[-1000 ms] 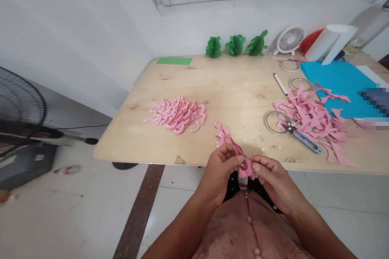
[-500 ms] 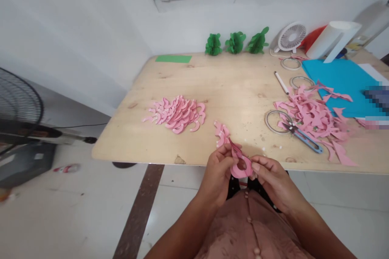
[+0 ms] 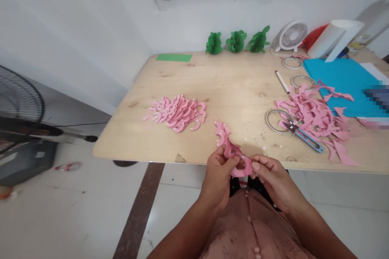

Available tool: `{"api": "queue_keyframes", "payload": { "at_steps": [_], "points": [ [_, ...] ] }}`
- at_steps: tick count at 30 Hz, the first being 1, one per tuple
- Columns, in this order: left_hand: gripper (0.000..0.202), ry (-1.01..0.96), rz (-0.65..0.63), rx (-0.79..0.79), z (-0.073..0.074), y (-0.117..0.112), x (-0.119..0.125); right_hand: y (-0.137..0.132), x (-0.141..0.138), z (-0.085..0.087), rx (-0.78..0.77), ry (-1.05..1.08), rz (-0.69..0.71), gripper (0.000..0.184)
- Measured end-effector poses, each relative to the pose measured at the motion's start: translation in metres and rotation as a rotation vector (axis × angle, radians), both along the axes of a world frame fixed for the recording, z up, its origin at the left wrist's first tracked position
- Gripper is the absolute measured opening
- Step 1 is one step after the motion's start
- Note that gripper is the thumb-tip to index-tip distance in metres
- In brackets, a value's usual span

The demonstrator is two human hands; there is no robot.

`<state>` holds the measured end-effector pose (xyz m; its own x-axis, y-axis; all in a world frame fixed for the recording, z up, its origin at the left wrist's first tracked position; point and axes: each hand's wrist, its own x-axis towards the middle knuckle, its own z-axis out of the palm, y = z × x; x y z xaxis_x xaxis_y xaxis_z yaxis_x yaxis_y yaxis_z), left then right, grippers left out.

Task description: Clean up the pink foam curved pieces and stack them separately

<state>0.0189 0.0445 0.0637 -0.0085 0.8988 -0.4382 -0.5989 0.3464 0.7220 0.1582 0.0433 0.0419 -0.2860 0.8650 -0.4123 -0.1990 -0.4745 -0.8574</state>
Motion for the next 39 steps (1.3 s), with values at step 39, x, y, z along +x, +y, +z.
{"api": "queue_keyframes", "payload": {
  "at_steps": [39],
  "points": [
    [0.016, 0.172, 0.018, 0.095, -0.002, -0.004, 0.003, 0.004, -0.005, 0.012, 1.066, -0.930, -0.050, 0.010]
  ]
}}
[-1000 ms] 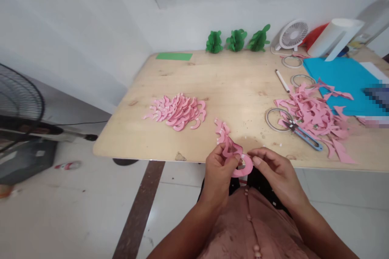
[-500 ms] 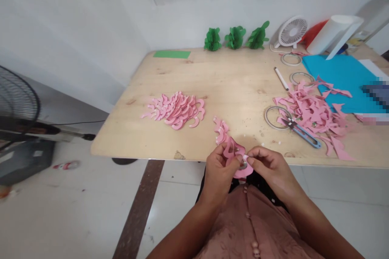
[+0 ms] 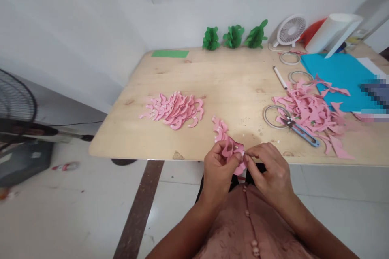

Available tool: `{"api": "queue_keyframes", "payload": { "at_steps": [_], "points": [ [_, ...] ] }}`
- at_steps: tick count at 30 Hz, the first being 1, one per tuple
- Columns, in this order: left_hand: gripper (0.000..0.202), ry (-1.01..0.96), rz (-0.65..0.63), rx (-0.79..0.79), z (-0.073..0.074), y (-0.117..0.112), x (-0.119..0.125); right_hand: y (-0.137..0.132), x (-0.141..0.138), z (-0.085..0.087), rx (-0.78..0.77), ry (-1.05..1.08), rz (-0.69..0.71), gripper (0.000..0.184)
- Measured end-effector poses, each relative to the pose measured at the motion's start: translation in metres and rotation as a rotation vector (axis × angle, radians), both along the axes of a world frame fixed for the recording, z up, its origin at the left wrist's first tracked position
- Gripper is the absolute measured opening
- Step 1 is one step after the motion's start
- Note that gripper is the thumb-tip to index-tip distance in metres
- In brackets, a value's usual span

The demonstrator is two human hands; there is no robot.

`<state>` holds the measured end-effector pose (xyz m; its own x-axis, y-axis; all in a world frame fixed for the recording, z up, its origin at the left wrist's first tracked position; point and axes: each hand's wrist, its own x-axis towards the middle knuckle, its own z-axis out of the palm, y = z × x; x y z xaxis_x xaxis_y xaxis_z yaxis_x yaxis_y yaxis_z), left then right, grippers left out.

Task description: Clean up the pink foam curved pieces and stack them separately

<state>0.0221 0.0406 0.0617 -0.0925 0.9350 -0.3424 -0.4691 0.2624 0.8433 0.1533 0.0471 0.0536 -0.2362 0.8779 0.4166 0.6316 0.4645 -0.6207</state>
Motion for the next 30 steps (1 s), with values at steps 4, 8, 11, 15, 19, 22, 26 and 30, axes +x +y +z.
{"api": "queue_keyframes", "payload": {
  "at_steps": [4, 8, 11, 15, 19, 22, 26, 30],
  "points": [
    [0.018, 0.082, 0.015, 0.006, 0.0006, 0.0000, 0.0004, -0.0007, -0.0007, 0.0010, -0.010, -0.037, 0.017, 0.009],
    [0.014, 0.231, 0.023, 0.057, -0.0005, -0.0034, 0.0006, -0.0013, -0.0026, 0.0041, -0.011, -0.054, 0.014, 0.009],
    [0.014, 0.381, 0.018, 0.126, -0.0027, -0.0059, 0.0000, -0.0009, -0.0037, 0.0060, -0.022, -0.070, -0.007, 0.011],
    [0.013, 0.465, 0.017, 0.162, -0.0041, -0.0068, -0.0006, 0.0006, -0.0036, 0.0069, -0.056, -0.086, -0.003, 0.014],
    [0.015, 0.493, 0.007, 0.170, -0.0033, -0.0070, -0.0012, 0.0016, -0.0036, 0.0084, -0.076, -0.071, 0.006, 0.015],
    [0.019, 0.578, -0.008, 0.216, -0.0025, -0.0077, -0.0016, 0.0017, -0.0037, 0.0090, -0.095, -0.063, 0.004, 0.015],
    [0.022, 0.679, -0.031, 0.272, -0.0032, -0.0080, -0.0013, 0.0017, -0.0033, 0.0075, -0.118, -0.049, -0.002, 0.016],
    [0.022, 0.702, -0.036, 0.291, -0.0049, -0.0081, -0.0014, 0.0021, -0.0030, 0.0061, -0.130, -0.045, 0.012, 0.018]
  ]
}}
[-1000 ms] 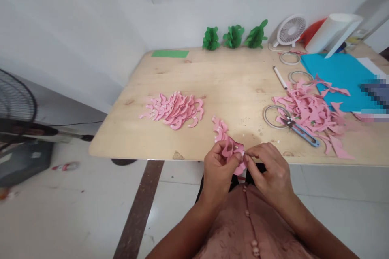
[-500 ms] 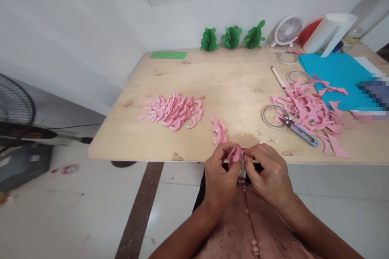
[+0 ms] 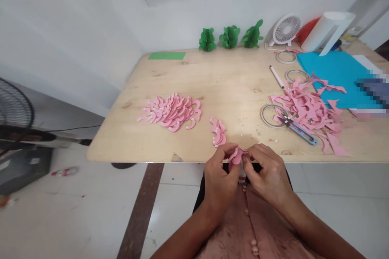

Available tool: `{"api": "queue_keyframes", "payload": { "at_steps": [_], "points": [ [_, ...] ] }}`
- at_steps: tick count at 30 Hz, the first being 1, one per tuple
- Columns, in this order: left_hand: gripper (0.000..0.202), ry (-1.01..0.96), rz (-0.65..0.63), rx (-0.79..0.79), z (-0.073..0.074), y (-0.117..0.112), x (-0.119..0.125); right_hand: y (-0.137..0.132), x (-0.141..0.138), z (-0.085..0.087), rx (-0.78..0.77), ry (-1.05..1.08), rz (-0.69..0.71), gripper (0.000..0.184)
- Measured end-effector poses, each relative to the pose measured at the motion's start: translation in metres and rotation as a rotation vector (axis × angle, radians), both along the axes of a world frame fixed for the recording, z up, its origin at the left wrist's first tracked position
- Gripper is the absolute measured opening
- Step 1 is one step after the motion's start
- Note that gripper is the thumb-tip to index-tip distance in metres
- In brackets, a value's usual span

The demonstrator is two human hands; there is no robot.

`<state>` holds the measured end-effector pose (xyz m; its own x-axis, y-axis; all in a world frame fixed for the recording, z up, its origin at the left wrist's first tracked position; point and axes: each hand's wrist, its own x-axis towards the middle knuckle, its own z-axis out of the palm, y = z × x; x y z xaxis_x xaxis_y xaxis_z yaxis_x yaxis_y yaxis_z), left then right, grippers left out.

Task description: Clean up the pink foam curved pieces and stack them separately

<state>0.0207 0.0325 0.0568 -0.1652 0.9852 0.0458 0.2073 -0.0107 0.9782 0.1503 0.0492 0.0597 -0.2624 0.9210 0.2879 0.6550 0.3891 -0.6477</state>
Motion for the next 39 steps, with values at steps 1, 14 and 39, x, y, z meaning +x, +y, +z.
{"api": "queue_keyframes", "payload": {
  "at_steps": [1, 14, 39],
  "points": [
    [0.022, -0.007, -0.001, 0.000, -0.0003, -0.0001, -0.0003, 0.0001, 0.0000, -0.0001, -0.003, 0.001, 0.003, 0.018],
    [0.019, -0.072, 0.003, -0.066, -0.0019, 0.0010, -0.0022, -0.0011, 0.0005, 0.0012, -0.016, 0.046, 0.017, 0.016],
    [0.018, 0.034, 0.031, 0.006, -0.0014, 0.0008, -0.0020, -0.0021, -0.0028, -0.0013, 0.131, -0.088, 0.024, 0.018]
  ]
}}
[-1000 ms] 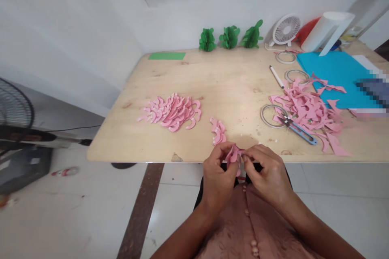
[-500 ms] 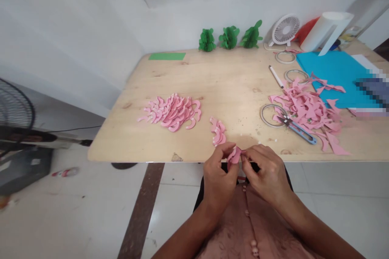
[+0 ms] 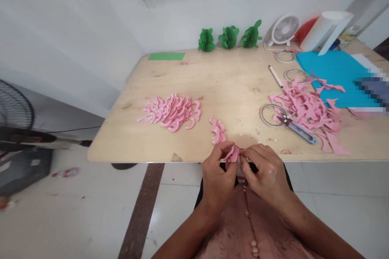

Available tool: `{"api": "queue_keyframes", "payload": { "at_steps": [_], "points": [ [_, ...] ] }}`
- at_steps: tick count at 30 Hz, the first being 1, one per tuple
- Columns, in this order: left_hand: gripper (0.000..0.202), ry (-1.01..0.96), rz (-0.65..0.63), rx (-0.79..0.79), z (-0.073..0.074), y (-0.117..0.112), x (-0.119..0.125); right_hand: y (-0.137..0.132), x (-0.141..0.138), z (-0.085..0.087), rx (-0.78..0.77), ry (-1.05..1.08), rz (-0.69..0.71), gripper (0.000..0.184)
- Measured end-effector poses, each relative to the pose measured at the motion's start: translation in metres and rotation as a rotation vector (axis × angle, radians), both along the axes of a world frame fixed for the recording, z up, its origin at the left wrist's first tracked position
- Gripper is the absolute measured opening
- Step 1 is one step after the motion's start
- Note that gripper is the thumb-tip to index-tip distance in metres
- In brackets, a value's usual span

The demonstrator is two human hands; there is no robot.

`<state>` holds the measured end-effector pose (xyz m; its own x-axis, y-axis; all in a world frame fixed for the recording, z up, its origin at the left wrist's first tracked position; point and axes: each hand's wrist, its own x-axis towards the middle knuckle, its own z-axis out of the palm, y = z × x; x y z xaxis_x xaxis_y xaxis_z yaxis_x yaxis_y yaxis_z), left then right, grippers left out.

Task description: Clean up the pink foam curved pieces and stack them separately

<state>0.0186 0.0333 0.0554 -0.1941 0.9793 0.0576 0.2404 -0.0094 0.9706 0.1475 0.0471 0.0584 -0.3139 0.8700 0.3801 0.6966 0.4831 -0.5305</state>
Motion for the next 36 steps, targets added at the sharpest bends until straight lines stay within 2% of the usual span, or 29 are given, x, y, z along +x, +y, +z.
{"api": "queue_keyframes", "payload": {
  "at_steps": [7, 11, 16, 19, 22, 25, 29, 33, 36],
  "points": [
    [0.020, 0.076, 0.012, 0.027, 0.0033, -0.0008, 0.0011, 0.0001, -0.0023, -0.0010, 0.042, -0.101, -0.048, 0.022],
    [0.016, -0.077, -0.006, -0.057, 0.0024, 0.0014, -0.0003, 0.0012, -0.0019, -0.0005, 0.003, -0.024, -0.044, 0.022],
    [0.017, -0.368, -0.028, -0.193, 0.0004, 0.0070, -0.0011, 0.0025, 0.0013, 0.0021, -0.180, 0.145, -0.041, 0.020],
    [0.020, -0.438, -0.022, -0.223, 0.0001, 0.0087, -0.0006, 0.0022, 0.0027, 0.0026, -0.207, 0.157, -0.045, 0.020],
    [0.018, -0.363, -0.016, -0.188, 0.0002, 0.0074, -0.0005, 0.0015, 0.0028, 0.0024, -0.141, 0.114, -0.031, 0.019],
    [0.016, -0.188, -0.012, -0.106, 0.0006, 0.0044, -0.0006, 0.0014, 0.0022, 0.0020, -0.060, 0.064, -0.023, 0.017],
    [0.017, -0.026, -0.016, -0.024, 0.0014, 0.0016, -0.0001, 0.0026, 0.0014, 0.0019, -0.044, 0.030, -0.036, 0.018],
    [0.019, 0.044, -0.013, 0.013, 0.0019, 0.0009, 0.0009, 0.0037, -0.0001, 0.0016, -0.063, 0.029, -0.061, 0.022],
    [0.020, 0.023, -0.014, 0.005, 0.0021, 0.0012, 0.0010, 0.0040, -0.0018, 0.0016, -0.080, 0.066, -0.076, 0.021]
  ]
}}
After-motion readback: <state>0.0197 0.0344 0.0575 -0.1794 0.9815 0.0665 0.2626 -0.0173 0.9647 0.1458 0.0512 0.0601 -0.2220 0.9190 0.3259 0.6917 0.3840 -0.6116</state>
